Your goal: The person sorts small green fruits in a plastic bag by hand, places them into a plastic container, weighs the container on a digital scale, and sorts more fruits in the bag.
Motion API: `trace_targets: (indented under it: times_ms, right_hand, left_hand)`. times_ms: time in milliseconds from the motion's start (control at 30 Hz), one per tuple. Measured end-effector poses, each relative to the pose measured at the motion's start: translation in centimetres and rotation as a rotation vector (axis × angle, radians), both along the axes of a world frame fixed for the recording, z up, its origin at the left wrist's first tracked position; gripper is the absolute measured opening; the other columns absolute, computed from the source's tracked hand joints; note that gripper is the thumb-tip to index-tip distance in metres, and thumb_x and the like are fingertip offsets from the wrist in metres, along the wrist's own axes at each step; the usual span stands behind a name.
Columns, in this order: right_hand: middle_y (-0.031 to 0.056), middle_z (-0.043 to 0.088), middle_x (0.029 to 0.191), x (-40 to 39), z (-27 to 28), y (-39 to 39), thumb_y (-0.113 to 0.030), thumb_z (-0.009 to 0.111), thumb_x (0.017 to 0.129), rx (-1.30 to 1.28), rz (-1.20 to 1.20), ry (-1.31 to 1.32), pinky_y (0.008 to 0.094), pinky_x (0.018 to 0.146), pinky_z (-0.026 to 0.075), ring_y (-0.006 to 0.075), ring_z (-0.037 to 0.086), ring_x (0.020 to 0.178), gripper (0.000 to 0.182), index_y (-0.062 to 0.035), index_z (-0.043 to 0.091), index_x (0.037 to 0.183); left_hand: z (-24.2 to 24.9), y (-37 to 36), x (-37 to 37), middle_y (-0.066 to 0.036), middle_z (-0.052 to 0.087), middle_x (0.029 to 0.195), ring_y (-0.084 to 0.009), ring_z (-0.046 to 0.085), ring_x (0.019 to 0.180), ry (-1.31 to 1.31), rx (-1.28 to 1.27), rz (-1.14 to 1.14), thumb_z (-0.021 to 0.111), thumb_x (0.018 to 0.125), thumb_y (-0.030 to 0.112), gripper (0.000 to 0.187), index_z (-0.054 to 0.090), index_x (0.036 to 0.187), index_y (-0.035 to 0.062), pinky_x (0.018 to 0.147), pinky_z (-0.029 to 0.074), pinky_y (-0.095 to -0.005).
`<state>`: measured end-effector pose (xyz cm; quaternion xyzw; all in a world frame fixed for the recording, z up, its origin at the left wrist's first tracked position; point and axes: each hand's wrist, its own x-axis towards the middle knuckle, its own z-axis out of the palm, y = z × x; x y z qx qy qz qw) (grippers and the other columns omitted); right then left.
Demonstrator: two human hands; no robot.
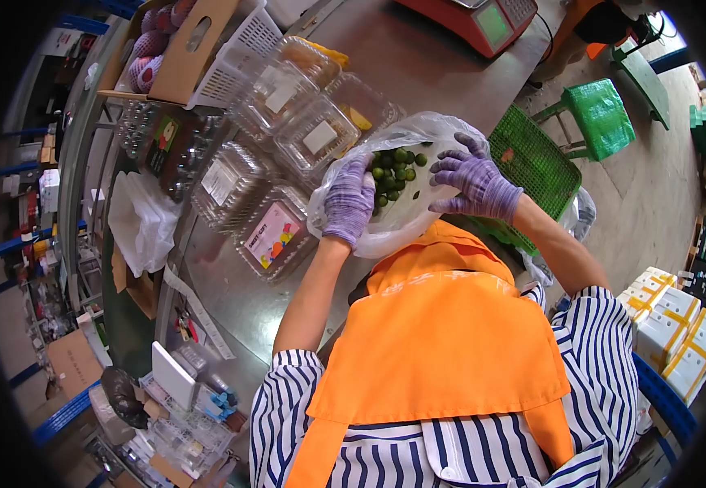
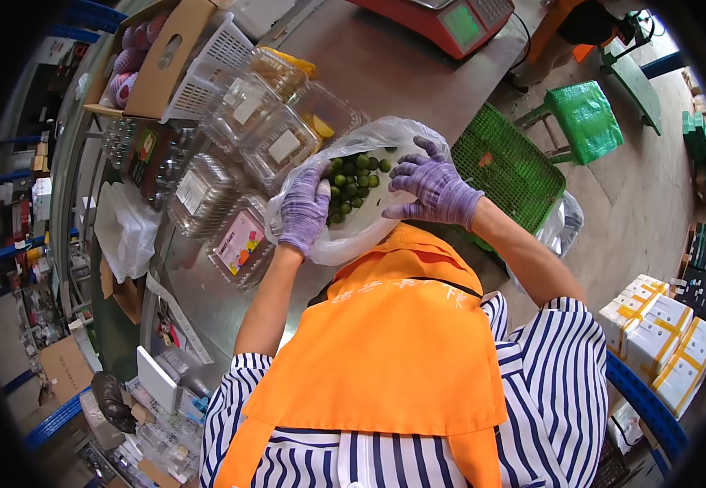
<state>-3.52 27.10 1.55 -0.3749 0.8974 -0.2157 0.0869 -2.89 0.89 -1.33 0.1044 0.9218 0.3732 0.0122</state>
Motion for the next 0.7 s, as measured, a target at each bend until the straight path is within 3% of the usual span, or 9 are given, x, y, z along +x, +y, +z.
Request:
trace_targets:
  times_ms: [67,100,233,333,367,433,533,600,700]
  right_hand:
    - [0.0083,0.063,0.103,-0.5,0.5,-0.5,-0.044,0.057,0.085,-0.049,0.016,-0.117,0.0489,0.110,0.016,0.0245,0.053,0.110,0.037,-0.0104,0.066,0.096]
    - [0.0108,0.063,0.099,-0.9,0.0,-0.8,-0.036,0.057,0.087,-0.111,0.056,-0.137,0.0441,0.104,0.030,0.0274,0.056,0.101,0.031,-0.0081,0.065,0.096]
    - [0.0164,0.060,0.090,-1.4,-3.2,-2.5,-0.016,0.056,0.084,-0.069,-0.133,-0.043,0.0404,0.073,0.047,0.0339,0.058,0.082,0.023,-0.0050,0.061,0.103]
    - [0.0183,0.060,0.088,-3.0,-4.0,-3.0,-0.011,0.055,0.082,0.167,-0.326,-0.236,0.0429,0.071,0.047,0.0349,0.058,0.079,0.025,-0.0053,0.060,0.105]
    - [0.0165,0.063,0.088,-3.3,-4.2,-3.1,-0.014,0.056,0.080,0.173,-0.369,-0.226,0.0445,0.074,0.047,0.0340,0.061,0.082,0.018,-0.0064,0.059,0.096]
    - [0.0181,0.061,0.098,-3.8,-5.7,-3.3,-0.011,0.057,0.078,0.120,-0.366,-0.124,0.0441,0.081,0.047,0.0349,0.059,0.092,0.026,-0.0067,0.058,0.104]
    - [0.0184,0.053,0.121,-4.5,-6.7,-4.0,-0.006,0.059,0.074,0.100,-0.386,0.007,0.0422,0.096,0.041,0.0354,0.051,0.113,0.047,-0.0068,0.052,0.120]
    - [0.0173,0.052,0.124,-4.5,-7.1,-4.6,-0.006,0.059,0.073,0.095,-0.422,0.193,0.0415,0.098,0.040,0.0348,0.048,0.116,0.049,-0.0063,0.051,0.122]
    - [0.0159,0.054,0.119,-4.6,-5.6,-4.6,-0.006,0.060,0.072,0.013,-0.395,0.224,0.0406,0.093,0.043,0.0331,0.052,0.111,0.043,-0.0079,0.056,0.116]
  left_hand:
    - [-0.5,0.7,-0.5,-0.019,0.058,0.117,-0.0371,0.056,0.107,-0.048,-0.043,-0.084,0.050,0.087,0.015,0.036,0.053,0.123,0.0075,0.092,0.044,-0.0426]
    - [-0.7,1.7,-0.5,-0.019,0.058,0.117,-0.0369,0.057,0.106,-0.090,-0.084,-0.106,0.049,0.087,0.014,0.037,0.052,0.123,0.0082,0.090,0.045,-0.0432]
    - [-2.1,4.5,0.4,-0.019,0.056,0.115,-0.0378,0.059,0.098,-0.269,-0.394,-0.210,0.046,0.085,0.012,0.038,0.051,0.123,0.0119,0.083,0.049,-0.0460]
    - [-3.0,3.6,1.1,-0.020,0.056,0.113,-0.0392,0.059,0.095,-0.415,-0.534,-0.516,0.050,0.085,0.016,0.035,0.055,0.119,0.0107,0.084,0.048,-0.0459]
    - [-3.5,3.1,1.0,-0.020,0.056,0.113,-0.0390,0.059,0.096,-0.406,-0.465,-0.516,0.050,0.085,0.017,0.035,0.056,0.119,0.0104,0.085,0.048,-0.0451]
    - [-3.8,2.0,0.7,-0.020,0.056,0.114,-0.0385,0.058,0.100,-0.392,-0.326,-0.511,0.052,0.085,0.019,0.034,0.057,0.118,0.0097,0.089,0.046,-0.0435]
    - [-2.4,1.1,-0.3,-0.020,0.056,0.117,-0.0367,0.055,0.108,-0.234,0.019,-0.158,0.051,0.087,0.018,0.034,0.056,0.119,0.0078,0.095,0.042,-0.0406]
    - [1.3,0.7,-1.3,-0.020,0.058,0.118,-0.0347,0.055,0.110,0.020,-0.243,-0.041,0.052,0.086,0.014,0.035,0.055,0.120,0.0051,0.097,0.041,-0.0397]
    - [0.9,-1.1,-2.4,-0.019,0.062,0.109,-0.0350,0.059,0.102,0.154,-0.100,0.028,0.054,0.083,0.010,0.032,0.058,0.114,0.0034,0.091,0.045,-0.0392]
